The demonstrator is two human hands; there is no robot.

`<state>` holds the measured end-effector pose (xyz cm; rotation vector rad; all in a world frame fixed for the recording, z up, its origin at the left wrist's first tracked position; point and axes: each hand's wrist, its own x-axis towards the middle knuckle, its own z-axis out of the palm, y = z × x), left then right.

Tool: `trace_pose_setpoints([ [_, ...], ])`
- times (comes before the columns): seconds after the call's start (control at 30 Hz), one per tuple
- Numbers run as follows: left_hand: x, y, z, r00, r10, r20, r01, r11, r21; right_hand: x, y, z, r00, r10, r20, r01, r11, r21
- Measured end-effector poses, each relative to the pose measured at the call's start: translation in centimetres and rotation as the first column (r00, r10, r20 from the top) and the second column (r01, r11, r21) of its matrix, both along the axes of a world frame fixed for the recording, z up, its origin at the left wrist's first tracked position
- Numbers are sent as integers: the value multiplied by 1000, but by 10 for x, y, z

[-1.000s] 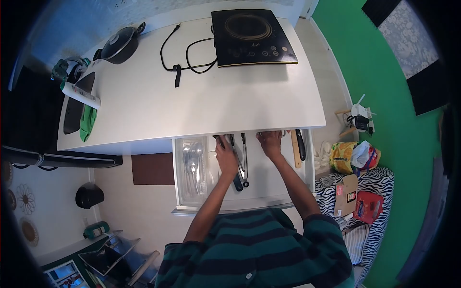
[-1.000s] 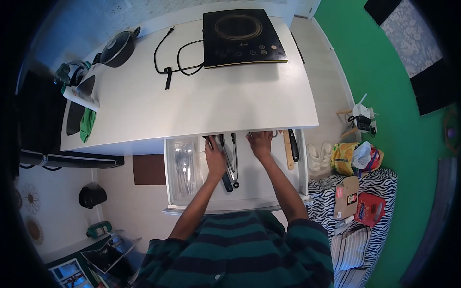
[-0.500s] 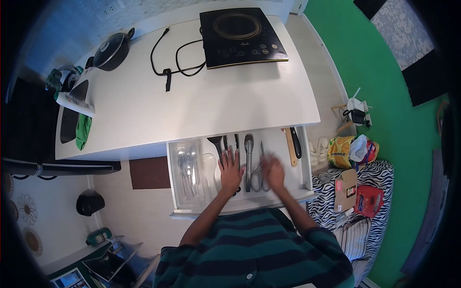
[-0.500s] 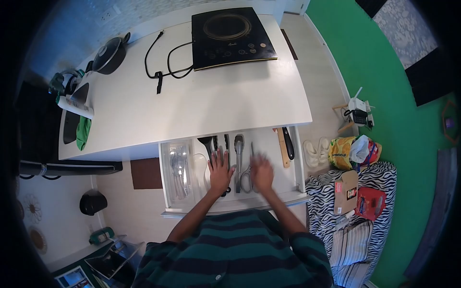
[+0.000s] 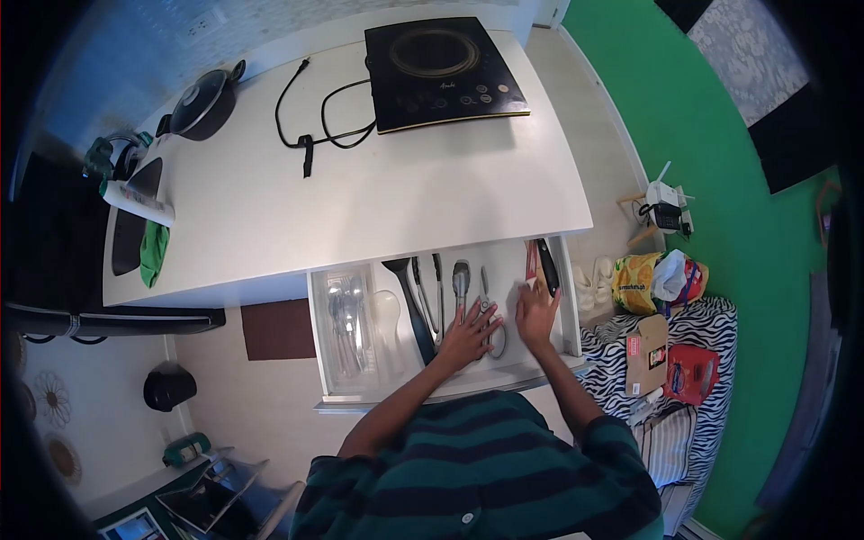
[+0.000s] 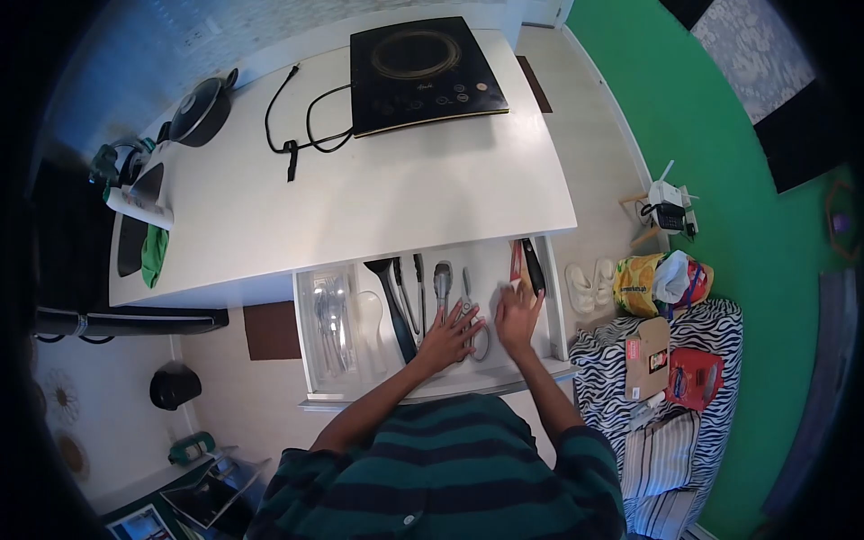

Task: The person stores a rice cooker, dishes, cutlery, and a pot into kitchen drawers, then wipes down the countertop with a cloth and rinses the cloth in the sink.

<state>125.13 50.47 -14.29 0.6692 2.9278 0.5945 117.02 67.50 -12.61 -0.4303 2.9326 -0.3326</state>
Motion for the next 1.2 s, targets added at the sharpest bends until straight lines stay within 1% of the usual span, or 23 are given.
trace_pose_setpoints([
  [0.03, -2, 0, -1, 1000, -5, 11, 6, 1000, -7, -22, 2, 1, 991, 20, -130, -32, 995, -96],
  [0.13, -6, 2, -2, 1000, 9, 6, -9, 999, -33, -78, -8, -14, 971, 31, -237, -76, 980, -186],
  [0.23, -8, -1, 0, 999, 41, -15, -42, 999, -34, -63, -2, -29, 932, 150, -330, -132, 988, 75],
  [0.33, -7, 3, 3, 998, 62, 18, -62, 998, -9, -9, 6, -23, 977, 112, -182, -91, 988, 121],
  [0.37, -10, 1, 5, 997, 68, 28, -68, 998, -9, 6, 7, -24, 982, 87, -168, -69, 992, 110],
  [0.4, -9, 2, 6, 998, 61, 29, -61, 998, 8, 7, 8, -20, 985, 2, -172, -11, 999, -51],
  [0.43, -9, 5, 7, 998, 51, 30, -52, 998, 23, 8, 13, -15, 983, -87, -162, 51, 976, -213],
  [0.47, -11, 8, 8, 999, 42, 29, -43, 998, 38, 7, 18, -10, 976, -171, -139, 109, 923, -368],
  [0.5, -12, 11, 2, 993, -51, -106, 49, 999, -23, 5, 20, 11, 948, -295, -116, 130, 694, -708],
  [0.57, -11, 19, -12, 906, -257, -337, 210, 963, -170, 12, 33, 1, 974, -228, -20, 158, 735, -660],
  [0.63, -13, 26, -19, 901, -300, -312, 284, 954, -97, 18, 42, -8, 984, -165, 69, 172, 771, -613],
  [0.67, -15, 27, -22, 896, -323, -305, 318, 946, -64, 22, 42, -14, 990, -140, 3, 121, 847, -518],
  [0.73, -14, 29, -20, 954, -231, -193, 233, 972, -11, 29, 35, -15, 991, -67, -115, 30, 955, -296],
  [0.77, -11, 31, -20, 974, -184, -129, 188, 982, 13, 28, 35, -16, 979, -51, -200, 5, 974, -224],
  [0.87, -2, 25, -9, 990, -120, -74, 122, 992, 21, 32, 26, -5, 975, -205, 84, 216, 963, -161],
  [0.97, -4, 21, -7, 992, -102, -69, 105, 994, 39, 51, 25, -6, 959, -247, 142, 247, 969, 18],
  [1.07, -7, 24, -10, 995, -47, -93, 54, 996, 72, 48, 13, 30, 847, -368, 383, 364, 927, 86],
  [1.13, -10, 25, -17, 995, -44, -88, 55, 989, 136, 43, 16, 16, 961, -252, 111, 255, 967, -17],
  [1.17, -10, 25, -20, 996, -42, -82, 55, 984, 167, 43, 18, 9, 981, -191, -30, 189, 980, -55],
  [1.2, -9, 24, -20, 997, -54, -62, 60, 992, 113, 37, 12, 12, 996, -44, -78, 43, 999, -9],
])
